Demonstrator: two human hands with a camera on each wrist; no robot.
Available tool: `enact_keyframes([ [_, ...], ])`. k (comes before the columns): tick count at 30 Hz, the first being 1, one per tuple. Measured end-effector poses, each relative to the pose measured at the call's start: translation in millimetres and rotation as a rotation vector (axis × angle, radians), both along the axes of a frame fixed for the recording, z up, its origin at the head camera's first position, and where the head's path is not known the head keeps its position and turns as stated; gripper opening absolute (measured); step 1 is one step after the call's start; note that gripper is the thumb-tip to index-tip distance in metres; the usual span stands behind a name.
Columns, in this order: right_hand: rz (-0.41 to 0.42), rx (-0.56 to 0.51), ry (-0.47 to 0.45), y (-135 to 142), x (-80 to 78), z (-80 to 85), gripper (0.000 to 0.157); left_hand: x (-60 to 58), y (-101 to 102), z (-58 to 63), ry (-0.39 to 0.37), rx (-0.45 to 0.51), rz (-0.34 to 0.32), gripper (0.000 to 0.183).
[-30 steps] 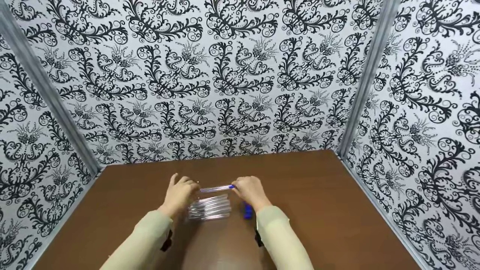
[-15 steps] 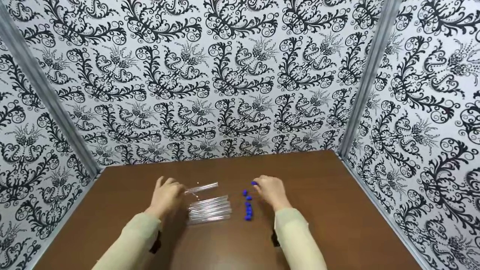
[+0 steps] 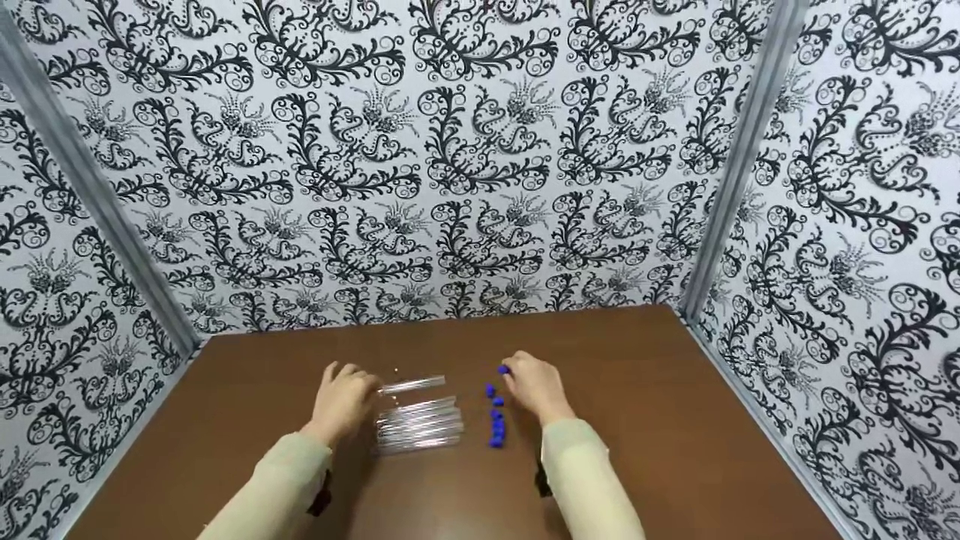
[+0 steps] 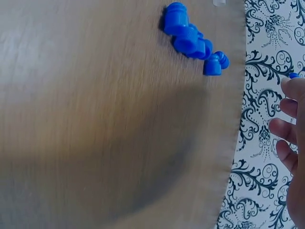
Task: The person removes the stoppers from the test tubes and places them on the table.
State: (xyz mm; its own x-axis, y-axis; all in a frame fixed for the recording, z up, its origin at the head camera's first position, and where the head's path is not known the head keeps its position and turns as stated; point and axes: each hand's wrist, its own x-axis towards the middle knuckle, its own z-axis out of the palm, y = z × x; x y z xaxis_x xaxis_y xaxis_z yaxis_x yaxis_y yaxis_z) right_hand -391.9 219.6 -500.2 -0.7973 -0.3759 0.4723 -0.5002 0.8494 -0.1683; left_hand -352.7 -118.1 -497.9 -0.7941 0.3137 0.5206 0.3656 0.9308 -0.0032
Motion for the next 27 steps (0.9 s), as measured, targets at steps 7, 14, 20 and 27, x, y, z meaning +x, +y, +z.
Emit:
enact_keyframes([
  [7,-0.014,-0.005,-0.067,-11,-10.1,-1.7,0.026,-8.8,3,-7.6,-0.007,0.012,0.012,0.011],
  [14,-0.069,-0.002,-0.167,-21,-17.4,-7.6,0.028,-13.8,5,-15.5,0.013,0.034,0.015,0.011],
  [20,-0.091,-0.003,-0.182,-28,-24.9,-19.3,0.027,-13.4,4,-25.2,0.011,0.042,0.027,0.010],
  [27,-0.085,-0.015,-0.171,-35,-35.0,-26.0,0.025,-18.1,1,-30.8,-0.026,0.034,0.058,0.008],
])
